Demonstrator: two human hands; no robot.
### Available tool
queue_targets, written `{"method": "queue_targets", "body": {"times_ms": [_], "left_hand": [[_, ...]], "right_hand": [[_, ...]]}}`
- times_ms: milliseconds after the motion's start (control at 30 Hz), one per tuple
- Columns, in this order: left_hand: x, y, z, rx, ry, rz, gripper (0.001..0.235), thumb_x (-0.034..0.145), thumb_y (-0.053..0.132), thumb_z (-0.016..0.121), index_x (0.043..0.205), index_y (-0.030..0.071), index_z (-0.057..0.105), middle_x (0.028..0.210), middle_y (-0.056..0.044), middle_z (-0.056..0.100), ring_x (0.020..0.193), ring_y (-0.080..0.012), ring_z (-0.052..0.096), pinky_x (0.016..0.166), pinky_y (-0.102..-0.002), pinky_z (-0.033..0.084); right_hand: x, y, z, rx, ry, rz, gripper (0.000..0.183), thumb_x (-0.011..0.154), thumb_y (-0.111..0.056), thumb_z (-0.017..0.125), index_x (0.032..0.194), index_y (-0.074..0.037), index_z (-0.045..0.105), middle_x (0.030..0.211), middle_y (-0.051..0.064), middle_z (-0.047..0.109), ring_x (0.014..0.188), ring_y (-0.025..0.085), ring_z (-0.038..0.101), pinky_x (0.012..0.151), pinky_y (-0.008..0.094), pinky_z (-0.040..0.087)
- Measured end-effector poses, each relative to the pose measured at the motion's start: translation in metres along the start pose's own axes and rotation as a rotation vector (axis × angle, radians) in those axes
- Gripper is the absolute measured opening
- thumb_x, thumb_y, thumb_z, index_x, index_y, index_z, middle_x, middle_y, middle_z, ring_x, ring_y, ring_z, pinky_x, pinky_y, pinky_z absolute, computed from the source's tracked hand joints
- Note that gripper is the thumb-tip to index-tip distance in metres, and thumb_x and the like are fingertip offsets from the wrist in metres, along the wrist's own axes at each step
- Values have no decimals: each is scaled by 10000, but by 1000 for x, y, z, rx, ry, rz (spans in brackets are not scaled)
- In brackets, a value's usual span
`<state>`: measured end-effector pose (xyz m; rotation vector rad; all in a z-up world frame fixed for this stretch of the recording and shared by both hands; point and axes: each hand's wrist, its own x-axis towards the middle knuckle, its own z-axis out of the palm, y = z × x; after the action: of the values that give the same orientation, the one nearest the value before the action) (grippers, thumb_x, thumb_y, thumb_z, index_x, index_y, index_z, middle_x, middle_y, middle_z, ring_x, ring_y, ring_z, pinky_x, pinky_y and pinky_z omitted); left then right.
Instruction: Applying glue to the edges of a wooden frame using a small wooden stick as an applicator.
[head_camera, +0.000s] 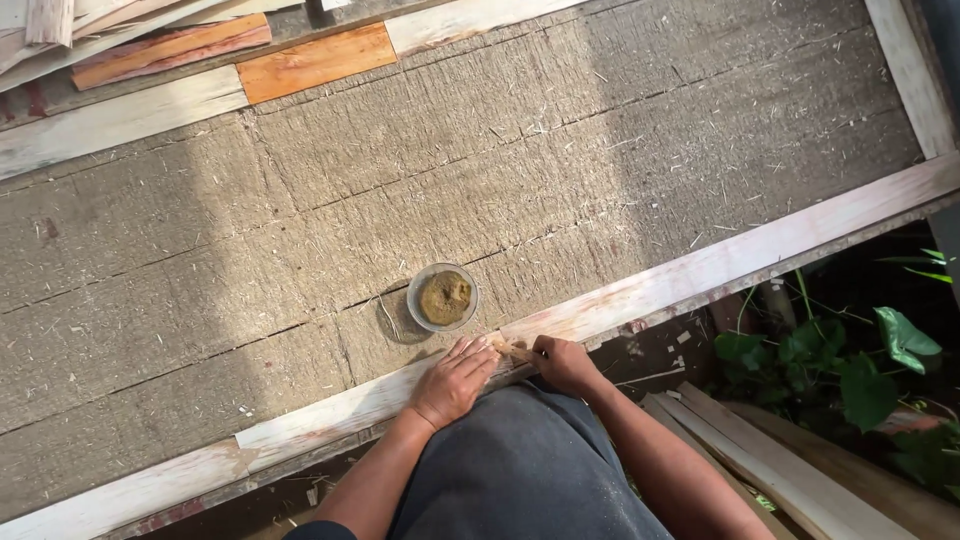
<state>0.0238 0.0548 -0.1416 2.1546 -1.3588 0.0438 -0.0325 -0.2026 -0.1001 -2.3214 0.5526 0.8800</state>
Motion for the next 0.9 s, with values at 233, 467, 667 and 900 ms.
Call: {"method": "queue_targets", "body": {"times_ms": [233, 467, 667, 900], "left_hand": [[-3, 2, 1, 48, -363, -165, 539, 930, 297, 617, 1436, 117, 569, 1502, -101, 555, 1487, -354, 371, 1232, -626, 182], [15, 15, -6, 54, -562, -198, 695, 883, 279, 708, 1510, 85, 480, 1580, -134, 461, 1519, -380, 296, 1242, -621, 154], [36, 27, -23, 70, -703, -230, 751, 896, 307, 708, 1557, 110, 411, 1645, -100, 370, 1557, -368, 202, 1254, -632, 94], [82, 49, -32, 83, -980, -361, 900, 934, 423, 674, 1656, 267, 160, 1734, 45, 150, 1600, -287, -41, 1228, -705, -80]], "right_hand": [[5, 4, 5, 14, -11, 78, 298, 933, -416, 607, 1051, -165, 715, 1021, 193, 758, 1066, 422, 704, 919, 545, 563], [-1, -11, -4, 4, -65, 127, 350, 946, -466, 563, 1110, -193, 709, 1089, 176, 753, 1143, 388, 691, 955, 499, 571], [8, -4, 6, 25, -77, 110, 372, 951, -446, 539, 1154, -184, 708, 1106, 211, 745, 1155, 416, 676, 956, 533, 566], [18, 4, 15, -11, -97, 134, 412, 956, -487, 516, 1180, -187, 690, 1109, 207, 746, 1161, 405, 679, 946, 534, 570]]}}
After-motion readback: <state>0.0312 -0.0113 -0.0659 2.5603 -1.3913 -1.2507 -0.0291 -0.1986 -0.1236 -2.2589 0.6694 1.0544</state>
